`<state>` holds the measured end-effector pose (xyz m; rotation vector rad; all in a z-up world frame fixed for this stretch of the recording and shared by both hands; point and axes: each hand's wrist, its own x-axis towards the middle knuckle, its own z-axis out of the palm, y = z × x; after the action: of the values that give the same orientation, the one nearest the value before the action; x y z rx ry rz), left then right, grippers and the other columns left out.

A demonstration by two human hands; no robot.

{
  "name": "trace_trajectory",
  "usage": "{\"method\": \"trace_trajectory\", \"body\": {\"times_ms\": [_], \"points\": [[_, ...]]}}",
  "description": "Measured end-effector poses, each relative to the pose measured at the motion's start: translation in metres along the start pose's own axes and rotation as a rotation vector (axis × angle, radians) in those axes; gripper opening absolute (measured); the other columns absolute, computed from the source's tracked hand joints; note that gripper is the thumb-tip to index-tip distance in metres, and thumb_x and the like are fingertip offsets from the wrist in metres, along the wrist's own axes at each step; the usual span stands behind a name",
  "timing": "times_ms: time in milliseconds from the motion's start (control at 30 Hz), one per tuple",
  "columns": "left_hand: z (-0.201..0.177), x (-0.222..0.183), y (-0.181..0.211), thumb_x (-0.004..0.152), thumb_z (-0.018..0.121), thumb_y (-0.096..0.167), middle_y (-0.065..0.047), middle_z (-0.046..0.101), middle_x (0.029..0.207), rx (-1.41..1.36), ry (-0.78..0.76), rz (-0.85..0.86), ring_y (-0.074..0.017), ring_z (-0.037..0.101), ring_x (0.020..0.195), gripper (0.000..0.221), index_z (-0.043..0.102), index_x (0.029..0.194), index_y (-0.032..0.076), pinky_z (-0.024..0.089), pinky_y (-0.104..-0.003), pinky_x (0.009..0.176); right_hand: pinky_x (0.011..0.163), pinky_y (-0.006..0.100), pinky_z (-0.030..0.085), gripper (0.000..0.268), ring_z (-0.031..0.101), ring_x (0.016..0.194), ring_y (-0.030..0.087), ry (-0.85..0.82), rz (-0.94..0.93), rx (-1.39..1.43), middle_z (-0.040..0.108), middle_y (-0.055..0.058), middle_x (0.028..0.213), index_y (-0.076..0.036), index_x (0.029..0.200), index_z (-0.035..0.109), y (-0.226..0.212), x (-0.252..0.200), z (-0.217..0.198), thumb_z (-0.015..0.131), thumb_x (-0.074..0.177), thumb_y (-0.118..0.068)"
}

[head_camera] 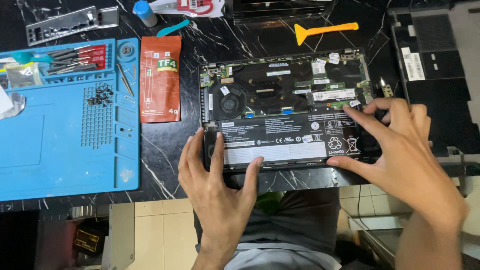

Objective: The person uses a screwdriver to remove screws from the back of a disassembled laptop. They then use tweezers to adjust small components and connectors near the battery and motherboard. The person continues to remove screws and manipulate internal parts throughout the clip.

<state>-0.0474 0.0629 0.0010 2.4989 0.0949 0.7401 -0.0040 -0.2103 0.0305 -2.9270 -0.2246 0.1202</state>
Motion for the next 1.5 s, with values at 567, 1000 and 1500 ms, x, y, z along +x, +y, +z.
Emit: {"method": "trace_trajectory", "body": {"times_ms": [567, 1000, 1500], "points": [[0.002, 0.004, -0.009, 0.078, 0.088, 0.048, -0.021, 0.053, 0.147, -0.09, -0.022, 0.008, -0.04, 0.053, 0.136, 0.071, 0.065, 0.131, 0.007, 0.044, -0.055, 0.113, 0.098, 0.048, 0.042, 0.104, 0.042, 0.115, 0.032, -0.096, -0.159, -0.142, 0.046, 0.01, 0.136, -0.03, 0.144, 0.055, 0.022, 0.027, -0.011, 0.087, 0.055, -0.073], [-0.004, 0.013, 0.001, 0.09, 0.073, 0.051, -0.015, 0.061, 0.139, -0.012, -0.125, 0.24, -0.0371, 0.053, 0.134, 0.062, 0.064, 0.132, 0.006, 0.044, -0.054, 0.111, 0.097, 0.051, 0.045, 0.098, 0.039, 0.123, 0.033, -0.05, -0.287, -0.202, 0.044, 0.011, 0.143, -0.021, 0.148, 0.053, 0.02, 0.024, -0.016, 0.074, 0.069, -0.076], [0.016, 0.013, 0.004, 0.105, 0.042, -0.001, -0.021, 0.067, 0.133, 0.068, -0.257, 0.903, -0.0403, 0.063, 0.127, 0.035, 0.061, 0.134, -0.006, 0.054, -0.049, 0.108, 0.089, 0.034, 0.049, 0.099, 0.056, 0.11, 0.023, 0.297, -0.592, -0.719, 0.059, 0.002, 0.137, -0.011, 0.14, 0.061, 0.018, 0.02, -0.014, 0.044, 0.082, -0.089]]}}
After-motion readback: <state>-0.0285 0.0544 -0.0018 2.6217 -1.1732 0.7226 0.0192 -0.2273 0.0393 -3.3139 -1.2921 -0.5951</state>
